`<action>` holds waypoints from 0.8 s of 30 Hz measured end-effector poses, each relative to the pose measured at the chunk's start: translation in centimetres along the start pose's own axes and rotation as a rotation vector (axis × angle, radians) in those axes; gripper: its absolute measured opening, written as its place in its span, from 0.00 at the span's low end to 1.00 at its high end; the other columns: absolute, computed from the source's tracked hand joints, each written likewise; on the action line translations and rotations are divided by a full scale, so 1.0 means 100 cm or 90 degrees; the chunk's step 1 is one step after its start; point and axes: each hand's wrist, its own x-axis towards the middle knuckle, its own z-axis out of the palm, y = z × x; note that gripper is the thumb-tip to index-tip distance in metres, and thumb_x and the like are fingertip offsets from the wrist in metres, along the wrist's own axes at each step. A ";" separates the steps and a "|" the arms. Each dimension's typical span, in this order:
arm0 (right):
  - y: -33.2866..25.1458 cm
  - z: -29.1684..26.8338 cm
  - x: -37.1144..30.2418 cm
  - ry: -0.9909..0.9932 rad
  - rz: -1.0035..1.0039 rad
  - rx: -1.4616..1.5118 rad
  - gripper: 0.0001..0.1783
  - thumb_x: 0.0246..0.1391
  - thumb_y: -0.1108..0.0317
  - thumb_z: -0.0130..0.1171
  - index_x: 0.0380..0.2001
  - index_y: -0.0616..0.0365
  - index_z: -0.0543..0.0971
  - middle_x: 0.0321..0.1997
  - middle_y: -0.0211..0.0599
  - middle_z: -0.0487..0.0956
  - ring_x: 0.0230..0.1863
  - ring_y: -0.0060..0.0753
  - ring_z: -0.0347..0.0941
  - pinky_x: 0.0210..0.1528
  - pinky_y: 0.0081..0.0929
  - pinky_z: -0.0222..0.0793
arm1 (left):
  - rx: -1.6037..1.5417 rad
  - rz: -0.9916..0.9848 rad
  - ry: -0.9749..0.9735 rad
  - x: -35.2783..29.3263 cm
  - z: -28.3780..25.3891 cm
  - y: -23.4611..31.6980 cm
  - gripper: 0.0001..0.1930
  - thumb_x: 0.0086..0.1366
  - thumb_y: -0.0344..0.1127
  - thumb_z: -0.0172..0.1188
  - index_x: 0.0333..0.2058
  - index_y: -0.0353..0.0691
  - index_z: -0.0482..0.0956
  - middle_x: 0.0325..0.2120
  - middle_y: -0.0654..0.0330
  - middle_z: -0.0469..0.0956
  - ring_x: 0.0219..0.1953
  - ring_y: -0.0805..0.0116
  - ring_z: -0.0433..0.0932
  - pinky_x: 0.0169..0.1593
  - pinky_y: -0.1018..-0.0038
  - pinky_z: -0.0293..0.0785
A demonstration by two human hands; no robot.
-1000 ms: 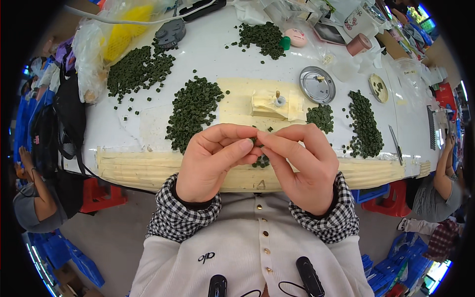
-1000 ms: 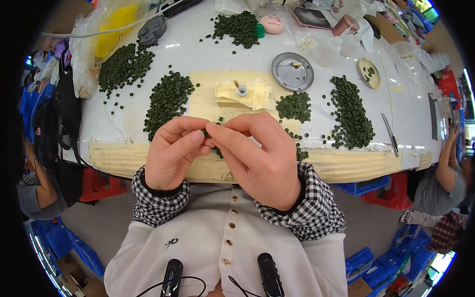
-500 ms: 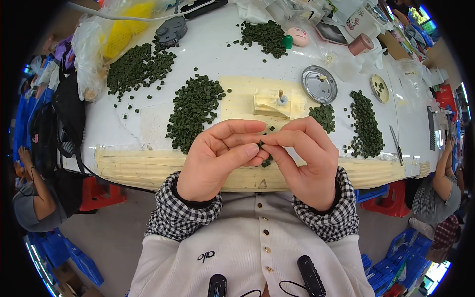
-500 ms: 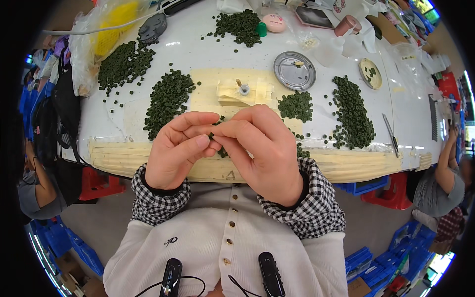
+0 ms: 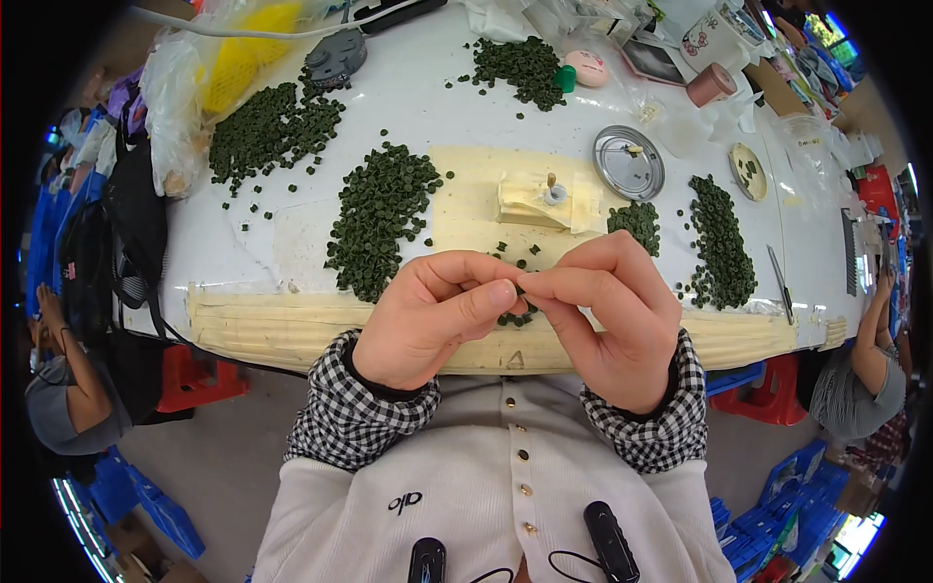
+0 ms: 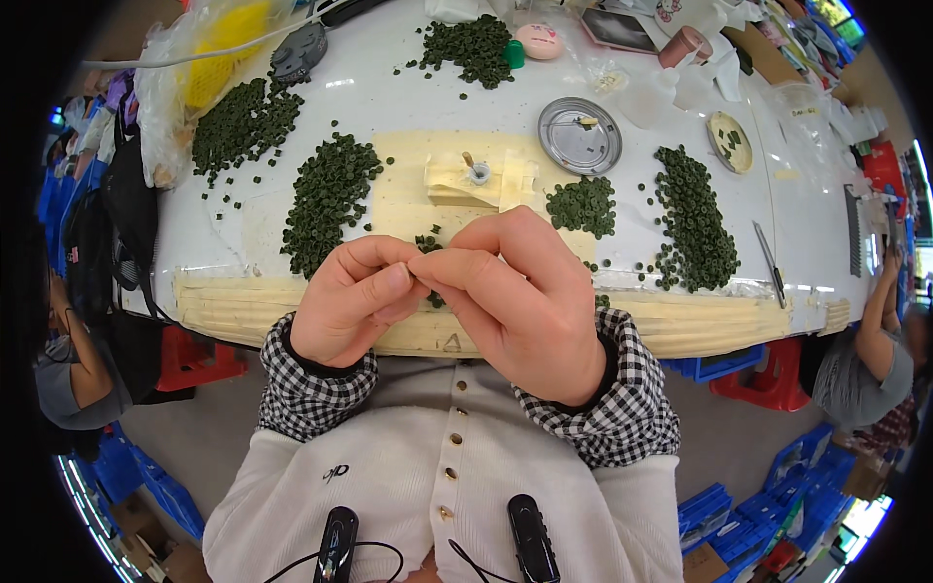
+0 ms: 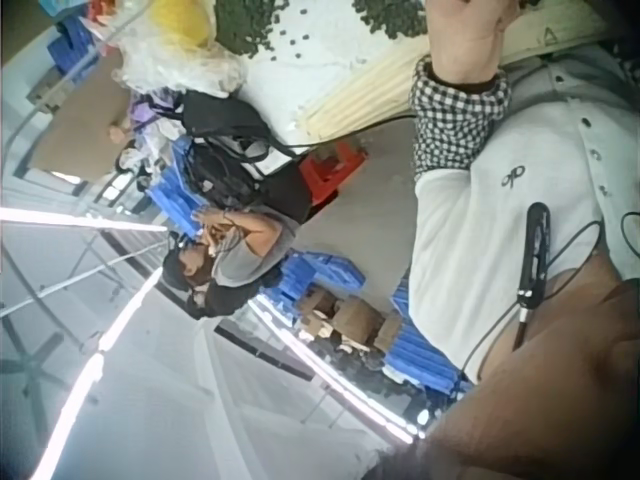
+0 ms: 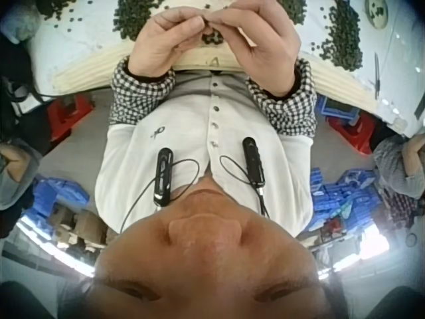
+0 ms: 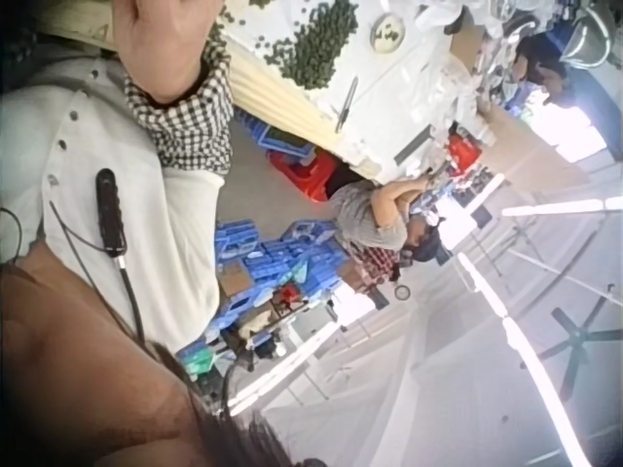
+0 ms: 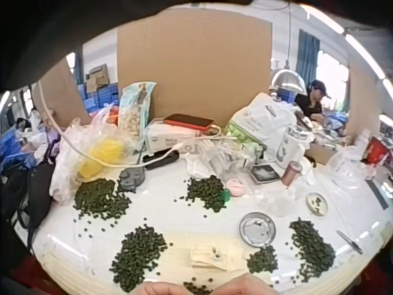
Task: Manually assembling small green plastic components at a factory workbench.
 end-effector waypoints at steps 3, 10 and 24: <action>0.000 0.000 -0.001 0.000 0.004 0.018 0.14 0.40 0.82 0.68 0.34 0.59 0.83 0.30 0.34 0.75 0.29 0.30 0.72 0.29 0.23 0.68 | 0.054 0.028 0.011 -0.001 0.005 0.003 0.09 0.64 0.27 0.62 0.43 0.32 0.80 0.34 0.62 0.82 0.26 0.84 0.70 0.30 0.85 0.66; 0.001 0.004 -0.002 0.031 0.039 0.053 0.12 0.42 0.81 0.68 0.32 0.58 0.83 0.30 0.35 0.76 0.27 0.30 0.74 0.27 0.23 0.70 | 0.280 0.155 0.085 -0.001 0.009 -0.002 0.08 0.60 0.24 0.65 0.39 0.35 0.84 0.29 0.67 0.81 0.25 0.87 0.66 0.28 0.87 0.62; 0.004 0.007 -0.004 0.013 0.104 0.149 0.07 0.47 0.82 0.64 0.32 0.64 0.80 0.31 0.39 0.78 0.30 0.29 0.77 0.33 0.22 0.73 | 0.430 0.366 0.128 -0.001 0.010 -0.010 0.11 0.54 0.18 0.67 0.38 0.34 0.84 0.31 0.64 0.78 0.22 0.87 0.62 0.25 0.87 0.57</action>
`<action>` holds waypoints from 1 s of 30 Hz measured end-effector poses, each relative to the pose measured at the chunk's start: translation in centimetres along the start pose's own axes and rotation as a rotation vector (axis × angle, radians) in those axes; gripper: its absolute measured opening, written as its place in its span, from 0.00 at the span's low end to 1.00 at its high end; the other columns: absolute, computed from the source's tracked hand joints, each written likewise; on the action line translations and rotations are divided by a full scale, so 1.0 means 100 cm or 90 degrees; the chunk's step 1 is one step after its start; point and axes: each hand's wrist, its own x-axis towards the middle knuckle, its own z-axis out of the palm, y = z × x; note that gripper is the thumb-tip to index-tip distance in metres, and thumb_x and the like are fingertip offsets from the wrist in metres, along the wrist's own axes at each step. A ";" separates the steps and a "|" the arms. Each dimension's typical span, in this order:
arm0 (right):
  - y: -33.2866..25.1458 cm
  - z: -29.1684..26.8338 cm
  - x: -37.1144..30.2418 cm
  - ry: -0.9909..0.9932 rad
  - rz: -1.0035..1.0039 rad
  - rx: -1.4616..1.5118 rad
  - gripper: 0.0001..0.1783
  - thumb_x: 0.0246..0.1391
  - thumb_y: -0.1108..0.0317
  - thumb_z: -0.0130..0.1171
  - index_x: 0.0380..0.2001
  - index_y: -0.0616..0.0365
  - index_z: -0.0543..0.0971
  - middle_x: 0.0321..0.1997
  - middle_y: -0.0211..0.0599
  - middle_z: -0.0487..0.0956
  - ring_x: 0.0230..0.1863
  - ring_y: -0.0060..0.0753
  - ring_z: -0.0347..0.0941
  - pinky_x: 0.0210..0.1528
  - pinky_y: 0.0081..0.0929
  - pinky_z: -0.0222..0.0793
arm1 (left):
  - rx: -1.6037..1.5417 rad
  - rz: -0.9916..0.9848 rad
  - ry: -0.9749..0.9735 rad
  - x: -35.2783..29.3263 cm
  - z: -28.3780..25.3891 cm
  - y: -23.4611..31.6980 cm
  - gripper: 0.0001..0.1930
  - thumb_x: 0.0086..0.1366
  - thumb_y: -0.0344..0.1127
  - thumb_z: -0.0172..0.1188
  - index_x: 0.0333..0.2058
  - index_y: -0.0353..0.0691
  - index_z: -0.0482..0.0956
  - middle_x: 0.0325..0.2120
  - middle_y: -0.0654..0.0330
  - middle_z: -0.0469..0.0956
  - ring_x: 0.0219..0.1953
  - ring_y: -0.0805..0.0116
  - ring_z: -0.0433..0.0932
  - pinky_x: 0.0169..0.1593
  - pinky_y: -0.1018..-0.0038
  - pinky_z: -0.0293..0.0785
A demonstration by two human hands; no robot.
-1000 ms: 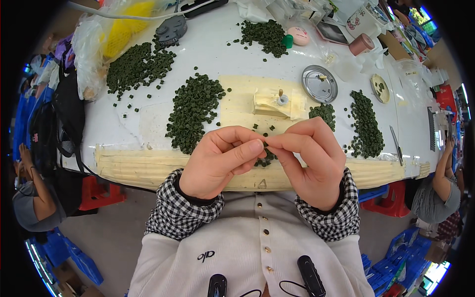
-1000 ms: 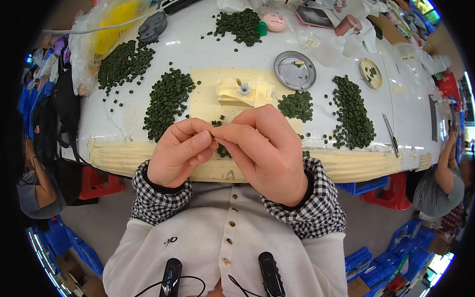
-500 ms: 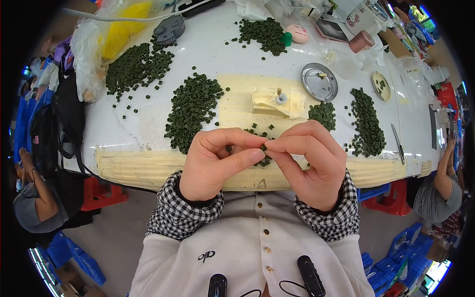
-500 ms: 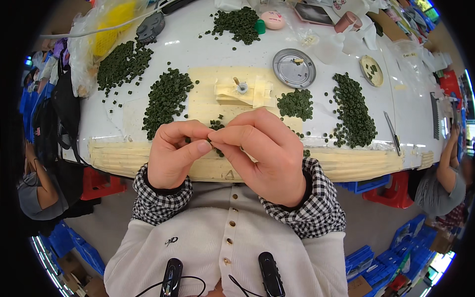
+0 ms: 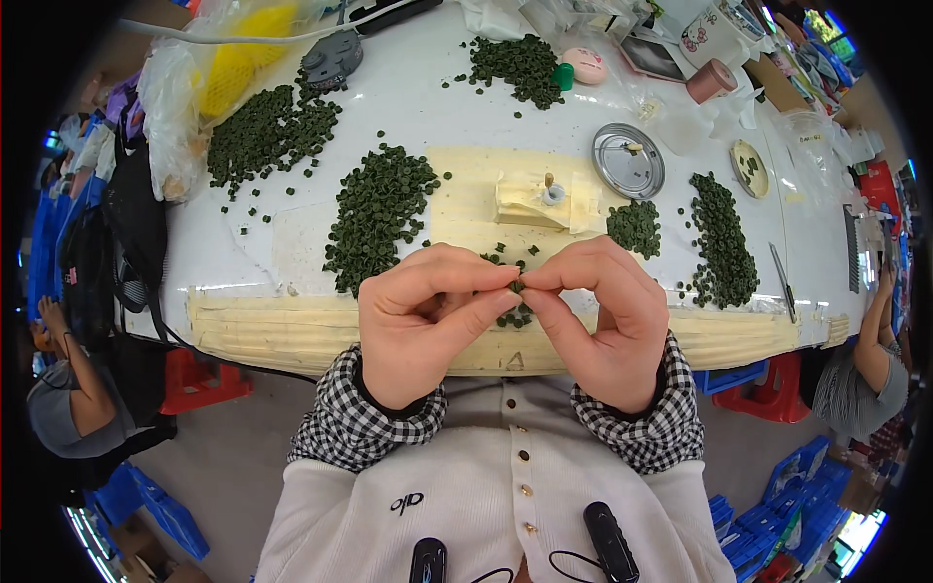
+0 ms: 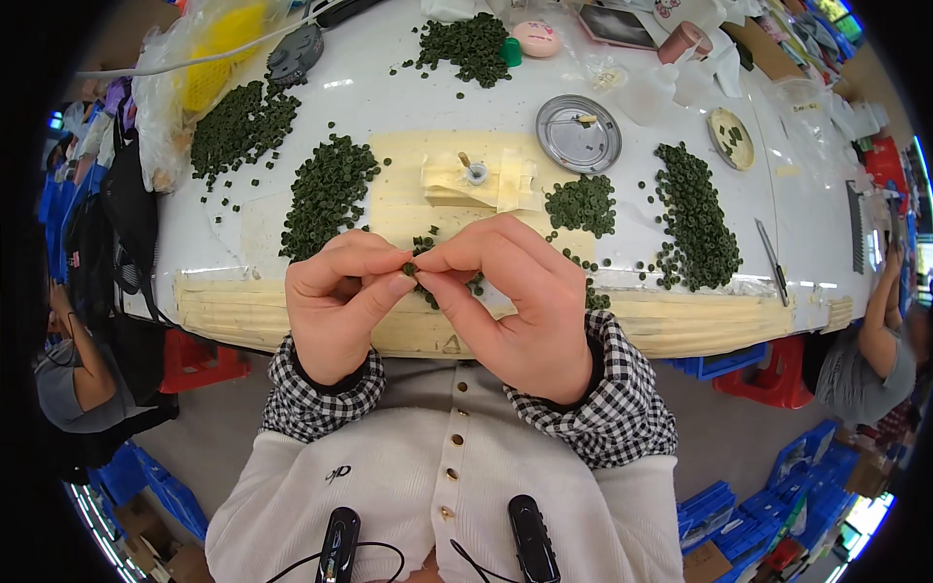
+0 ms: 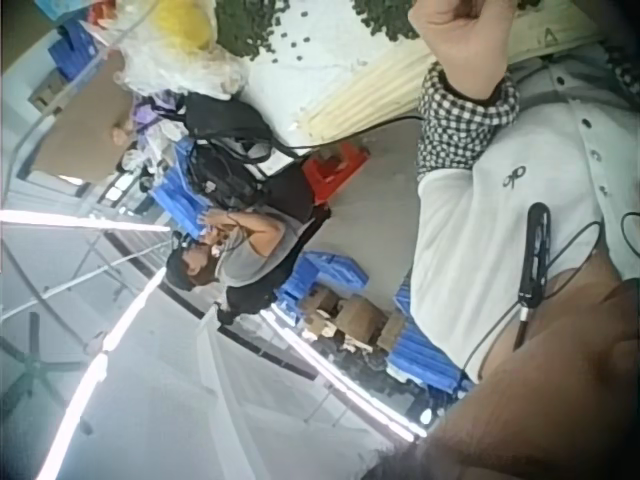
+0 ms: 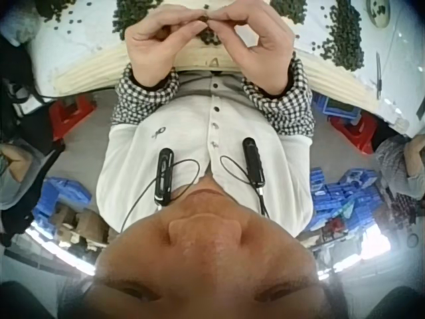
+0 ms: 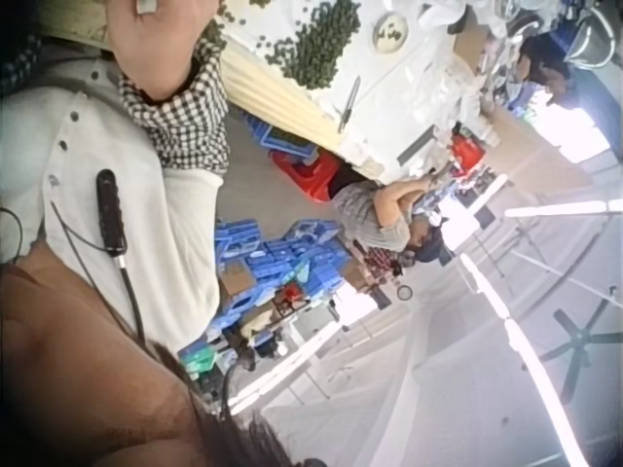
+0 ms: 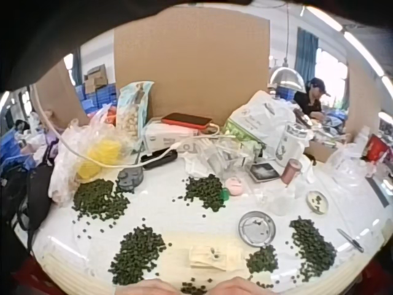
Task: Manually assembling small green plastic components at a factory workbench.
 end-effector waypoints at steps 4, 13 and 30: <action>0.004 0.001 -0.001 -0.001 0.024 0.056 0.06 0.49 0.81 0.64 0.32 0.64 0.80 0.31 0.38 0.78 0.31 0.28 0.77 0.34 0.21 0.73 | 0.082 0.058 -0.003 0.001 -0.001 0.002 0.12 0.53 0.18 0.68 0.38 0.36 0.85 0.33 0.63 0.79 0.21 0.87 0.62 0.24 0.86 0.56; 0.007 0.001 -0.002 -0.017 0.064 0.131 0.06 0.48 0.81 0.63 0.32 0.64 0.79 0.31 0.37 0.78 0.31 0.26 0.77 0.35 0.20 0.74 | 0.119 0.060 -0.006 0.001 -0.004 0.000 0.11 0.53 0.20 0.69 0.37 0.35 0.84 0.31 0.63 0.79 0.19 0.87 0.60 0.23 0.86 0.54; 0.007 -0.001 -0.005 -0.011 0.063 0.118 0.07 0.50 0.81 0.63 0.35 0.63 0.81 0.33 0.38 0.80 0.34 0.27 0.79 0.37 0.21 0.76 | 0.205 0.158 -0.077 0.006 -0.002 0.011 0.11 0.57 0.18 0.63 0.39 0.35 0.83 0.34 0.57 0.81 0.30 0.78 0.78 0.29 0.84 0.71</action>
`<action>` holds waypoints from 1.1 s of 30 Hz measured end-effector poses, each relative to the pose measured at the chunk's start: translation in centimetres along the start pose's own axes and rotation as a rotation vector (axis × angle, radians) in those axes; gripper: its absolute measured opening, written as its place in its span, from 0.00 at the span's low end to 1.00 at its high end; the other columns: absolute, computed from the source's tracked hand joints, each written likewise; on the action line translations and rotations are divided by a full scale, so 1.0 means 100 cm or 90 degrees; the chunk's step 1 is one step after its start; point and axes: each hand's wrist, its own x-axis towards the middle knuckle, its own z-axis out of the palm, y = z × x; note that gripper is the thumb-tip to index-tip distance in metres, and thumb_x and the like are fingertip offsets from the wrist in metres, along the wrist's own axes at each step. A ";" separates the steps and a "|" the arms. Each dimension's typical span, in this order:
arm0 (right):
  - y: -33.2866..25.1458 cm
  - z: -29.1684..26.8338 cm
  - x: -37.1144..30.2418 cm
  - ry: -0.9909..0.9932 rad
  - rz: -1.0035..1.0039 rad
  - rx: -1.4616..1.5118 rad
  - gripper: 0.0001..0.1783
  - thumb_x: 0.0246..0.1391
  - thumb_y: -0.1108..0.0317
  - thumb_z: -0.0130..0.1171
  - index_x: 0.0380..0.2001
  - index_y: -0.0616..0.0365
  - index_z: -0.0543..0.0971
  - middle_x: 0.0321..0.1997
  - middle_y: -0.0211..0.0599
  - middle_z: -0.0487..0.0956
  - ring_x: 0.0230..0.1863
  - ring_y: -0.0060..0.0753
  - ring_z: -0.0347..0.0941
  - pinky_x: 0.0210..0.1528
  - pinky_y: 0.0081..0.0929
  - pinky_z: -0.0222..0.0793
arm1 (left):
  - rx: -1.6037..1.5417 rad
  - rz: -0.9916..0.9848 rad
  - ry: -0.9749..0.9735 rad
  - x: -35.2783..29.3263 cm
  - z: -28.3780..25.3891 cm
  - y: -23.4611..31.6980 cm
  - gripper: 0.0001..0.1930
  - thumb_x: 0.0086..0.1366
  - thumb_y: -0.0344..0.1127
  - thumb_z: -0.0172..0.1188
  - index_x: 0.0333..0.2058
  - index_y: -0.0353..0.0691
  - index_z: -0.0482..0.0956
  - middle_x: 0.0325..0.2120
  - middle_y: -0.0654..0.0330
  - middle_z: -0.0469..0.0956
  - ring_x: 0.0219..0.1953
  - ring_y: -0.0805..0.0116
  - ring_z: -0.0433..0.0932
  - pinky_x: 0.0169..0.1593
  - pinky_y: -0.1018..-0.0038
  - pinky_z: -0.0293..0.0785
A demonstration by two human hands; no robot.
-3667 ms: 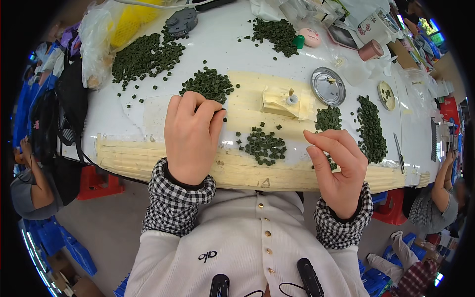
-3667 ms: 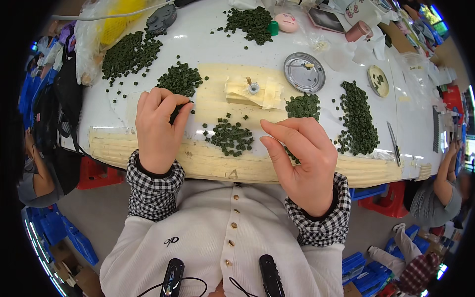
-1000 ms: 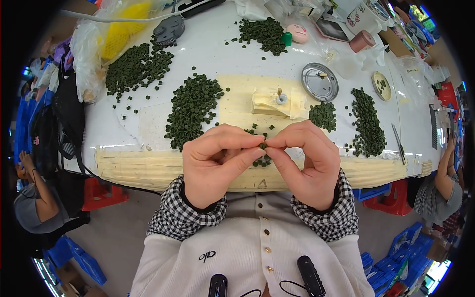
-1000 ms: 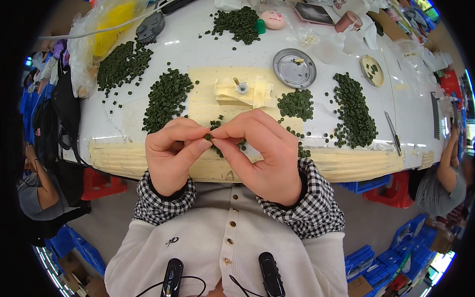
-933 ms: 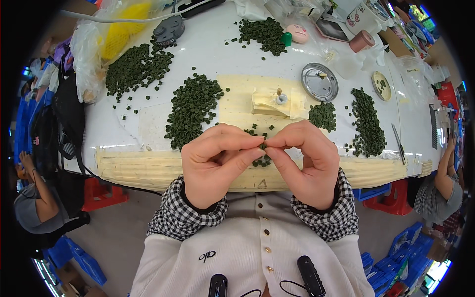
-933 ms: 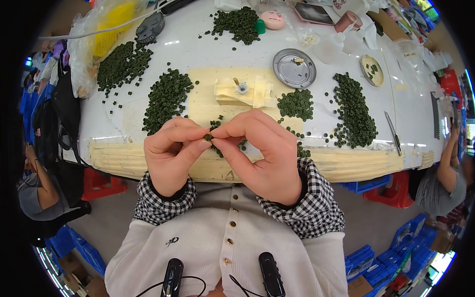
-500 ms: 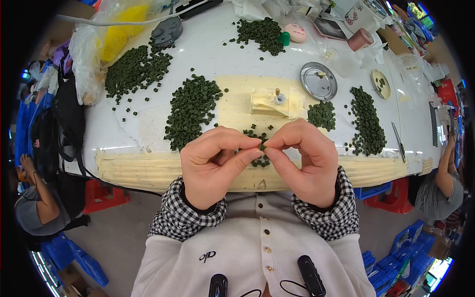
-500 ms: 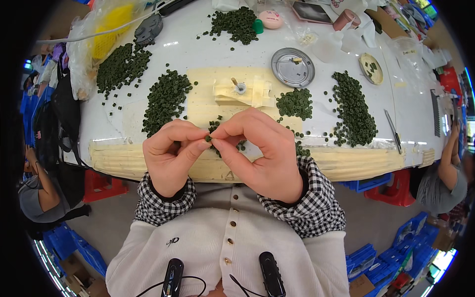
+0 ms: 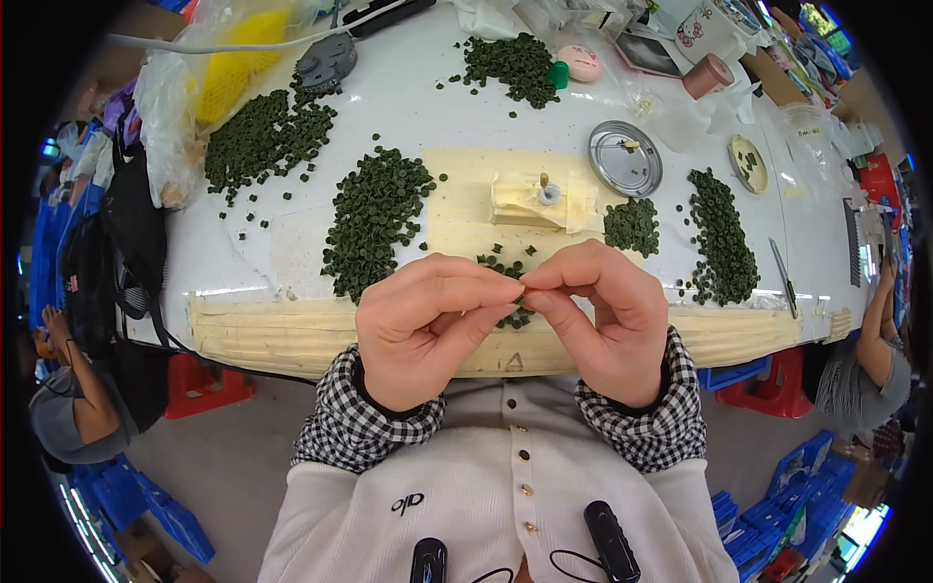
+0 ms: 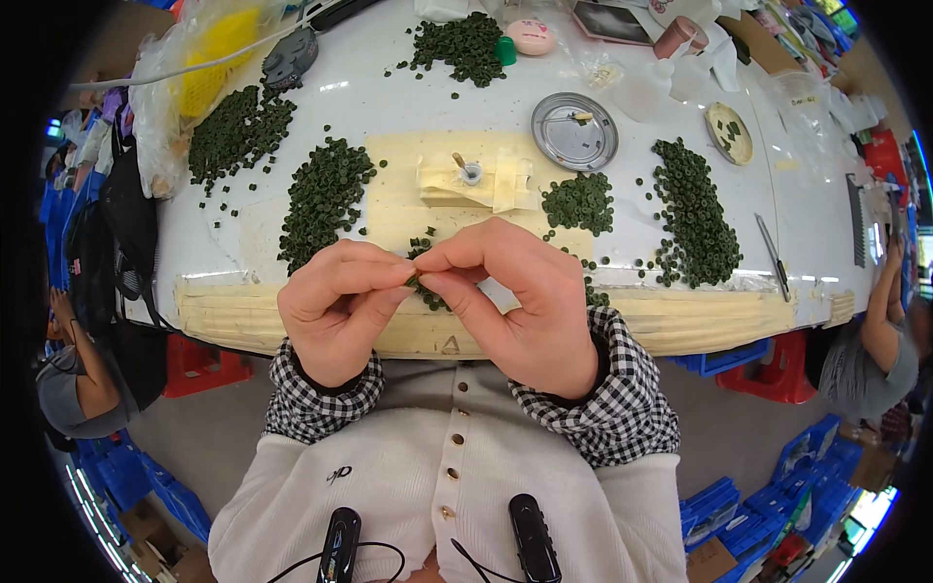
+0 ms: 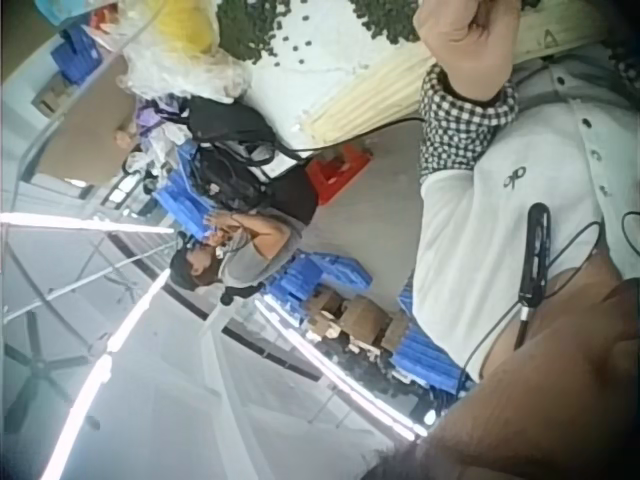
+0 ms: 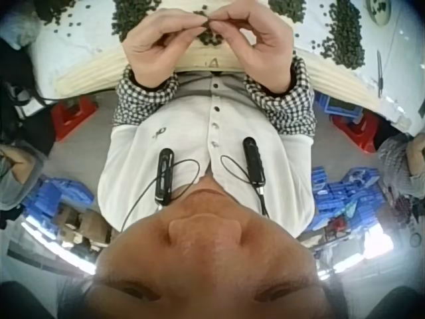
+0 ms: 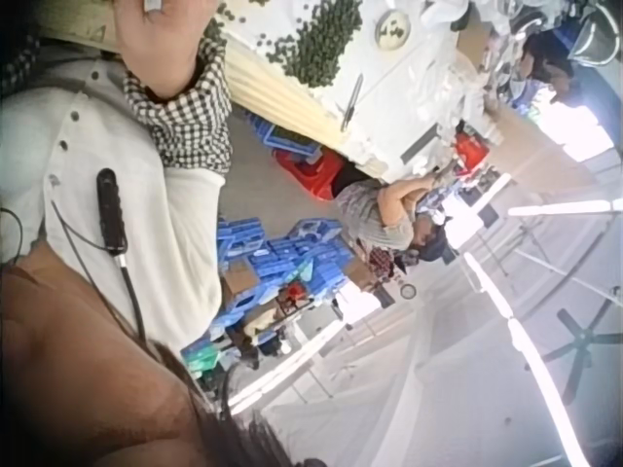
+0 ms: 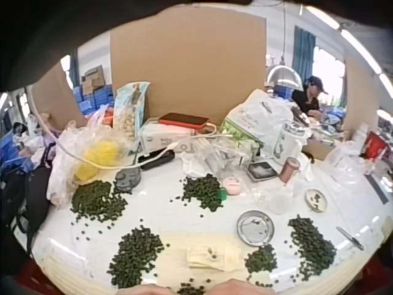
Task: Manually assembling small green plastic components at a factory workbench.
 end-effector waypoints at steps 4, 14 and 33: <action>-0.004 -0.004 0.003 -0.016 -0.059 -0.095 0.09 0.48 0.81 0.65 0.35 0.62 0.82 0.33 0.39 0.80 0.33 0.30 0.79 0.35 0.22 0.75 | 0.001 0.011 0.005 -0.001 0.000 -0.002 0.11 0.57 0.17 0.63 0.39 0.35 0.83 0.34 0.56 0.82 0.32 0.76 0.79 0.31 0.84 0.73; -0.001 -0.001 0.000 0.034 -0.236 -0.242 0.16 0.39 0.83 0.67 0.37 0.62 0.83 0.33 0.39 0.80 0.30 0.35 0.78 0.31 0.25 0.75 | -0.054 -0.012 0.006 -0.003 0.001 -0.003 0.11 0.55 0.17 0.65 0.38 0.33 0.83 0.35 0.53 0.82 0.31 0.71 0.81 0.33 0.81 0.76; -0.003 -0.006 0.003 -0.004 -0.230 -0.213 0.17 0.37 0.85 0.65 0.35 0.62 0.83 0.32 0.38 0.80 0.31 0.35 0.78 0.31 0.25 0.75 | 0.022 0.059 -0.038 0.000 -0.004 -0.005 0.11 0.55 0.18 0.65 0.38 0.34 0.84 0.36 0.52 0.83 0.36 0.65 0.83 0.38 0.77 0.81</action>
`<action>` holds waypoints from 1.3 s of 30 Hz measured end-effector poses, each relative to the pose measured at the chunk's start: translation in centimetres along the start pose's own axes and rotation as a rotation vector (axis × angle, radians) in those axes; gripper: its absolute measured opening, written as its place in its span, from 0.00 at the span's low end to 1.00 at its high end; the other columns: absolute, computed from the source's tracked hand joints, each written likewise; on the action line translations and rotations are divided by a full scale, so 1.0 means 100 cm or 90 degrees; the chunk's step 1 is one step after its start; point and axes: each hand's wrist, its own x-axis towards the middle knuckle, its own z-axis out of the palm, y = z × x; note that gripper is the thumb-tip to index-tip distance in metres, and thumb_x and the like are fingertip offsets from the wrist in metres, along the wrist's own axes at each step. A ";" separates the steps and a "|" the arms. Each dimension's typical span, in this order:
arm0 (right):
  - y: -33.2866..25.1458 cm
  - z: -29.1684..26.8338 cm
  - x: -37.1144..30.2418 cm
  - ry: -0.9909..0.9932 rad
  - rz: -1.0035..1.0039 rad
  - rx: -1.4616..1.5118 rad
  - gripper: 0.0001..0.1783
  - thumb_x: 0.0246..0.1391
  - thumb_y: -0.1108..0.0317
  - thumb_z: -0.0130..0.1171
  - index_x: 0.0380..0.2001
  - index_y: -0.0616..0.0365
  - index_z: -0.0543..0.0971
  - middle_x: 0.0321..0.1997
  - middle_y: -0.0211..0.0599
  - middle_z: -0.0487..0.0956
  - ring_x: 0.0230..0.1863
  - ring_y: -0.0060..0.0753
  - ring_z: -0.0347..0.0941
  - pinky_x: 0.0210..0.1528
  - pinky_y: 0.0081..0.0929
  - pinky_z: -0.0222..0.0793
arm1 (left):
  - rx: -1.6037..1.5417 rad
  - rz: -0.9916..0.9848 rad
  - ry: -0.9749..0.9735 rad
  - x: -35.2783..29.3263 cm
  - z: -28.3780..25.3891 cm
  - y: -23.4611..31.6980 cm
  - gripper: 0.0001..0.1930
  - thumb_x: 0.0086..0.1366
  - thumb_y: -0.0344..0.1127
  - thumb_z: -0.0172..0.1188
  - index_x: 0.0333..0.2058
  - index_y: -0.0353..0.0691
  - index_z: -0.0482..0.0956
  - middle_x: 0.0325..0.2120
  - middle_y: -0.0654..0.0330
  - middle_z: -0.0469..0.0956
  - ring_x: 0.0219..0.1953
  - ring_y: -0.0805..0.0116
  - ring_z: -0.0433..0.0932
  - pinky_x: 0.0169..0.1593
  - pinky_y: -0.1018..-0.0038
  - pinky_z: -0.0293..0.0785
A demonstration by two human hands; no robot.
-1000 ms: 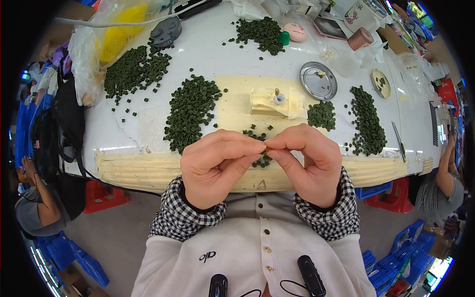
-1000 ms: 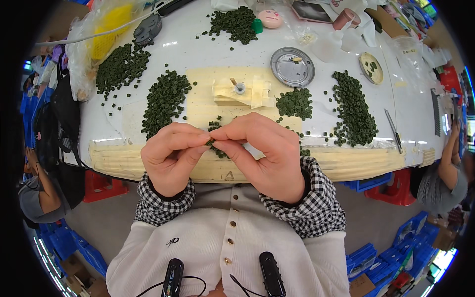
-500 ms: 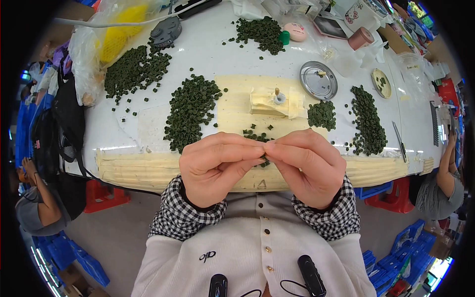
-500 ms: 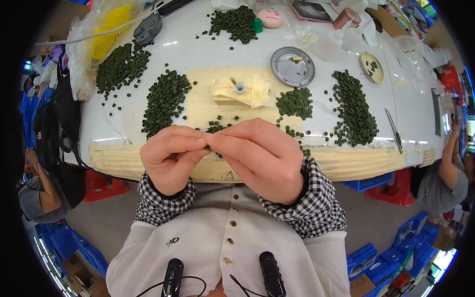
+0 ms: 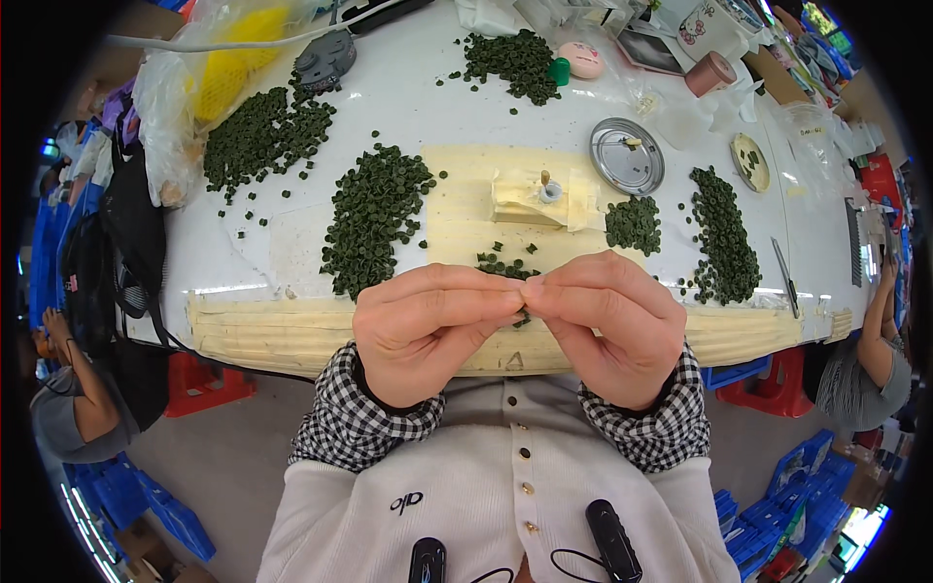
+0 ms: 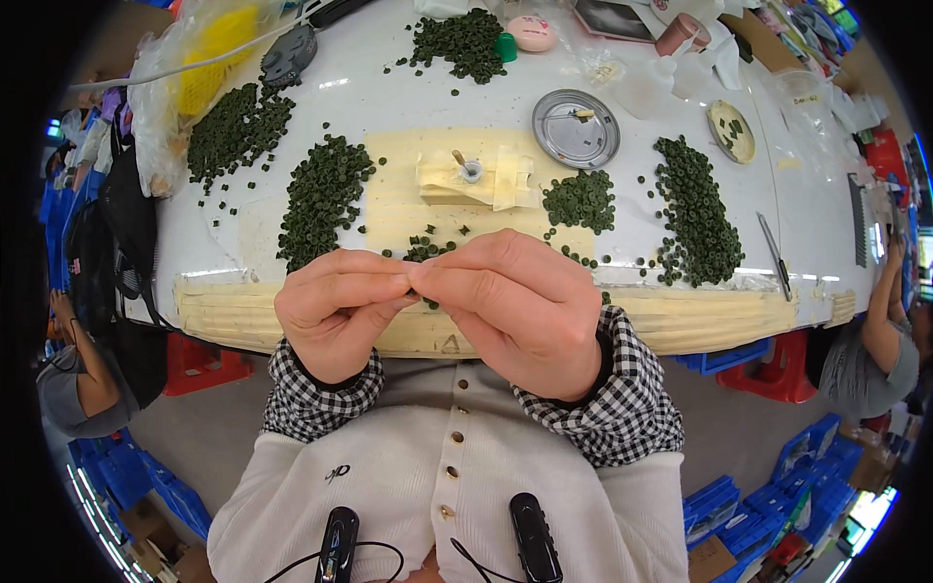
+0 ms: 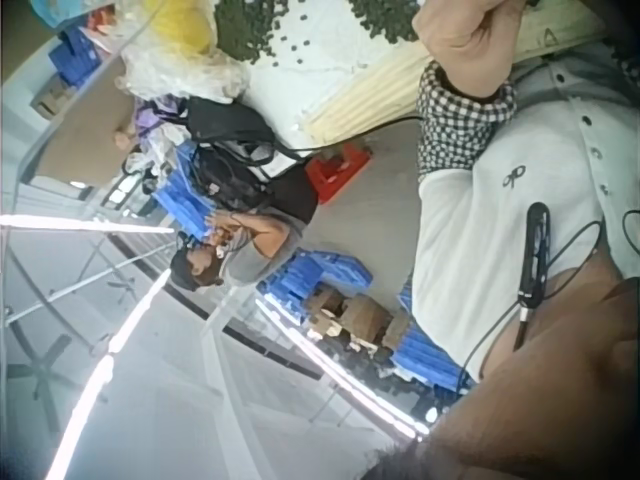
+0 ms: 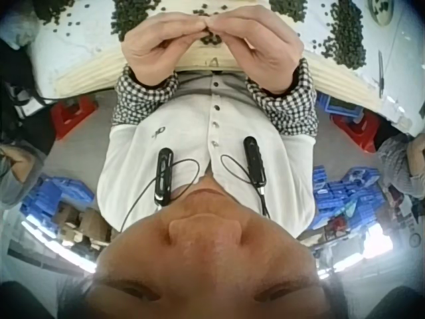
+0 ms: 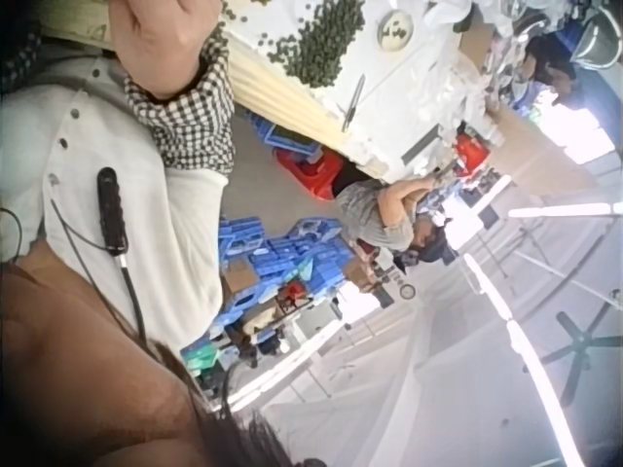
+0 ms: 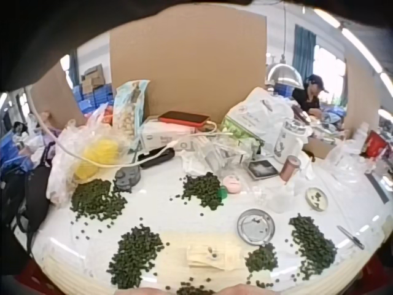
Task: Manually assembling small green plastic components at a factory workbench.
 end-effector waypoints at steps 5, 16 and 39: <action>0.000 -0.001 0.000 -0.002 0.003 -0.003 0.16 0.36 0.85 0.64 0.34 0.62 0.83 0.32 0.37 0.80 0.31 0.34 0.78 0.31 0.25 0.75 | 0.012 -0.019 -0.003 0.001 0.000 0.003 0.09 0.54 0.18 0.65 0.35 0.33 0.83 0.34 0.51 0.82 0.36 0.65 0.82 0.38 0.76 0.79; -0.001 0.002 0.002 0.001 0.034 -0.014 0.14 0.39 0.84 0.65 0.33 0.61 0.82 0.31 0.37 0.80 0.30 0.33 0.78 0.31 0.25 0.75 | -0.021 -0.049 0.028 -0.002 0.004 0.000 0.09 0.55 0.17 0.65 0.36 0.33 0.82 0.34 0.52 0.81 0.35 0.69 0.81 0.37 0.79 0.77; -0.002 0.010 0.001 0.026 0.101 0.007 0.11 0.45 0.82 0.66 0.34 0.61 0.81 0.31 0.37 0.77 0.29 0.33 0.76 0.30 0.24 0.73 | -0.230 -0.230 0.110 -0.008 0.009 -0.010 0.09 0.55 0.19 0.67 0.36 0.32 0.83 0.29 0.64 0.80 0.19 0.88 0.60 0.23 0.87 0.55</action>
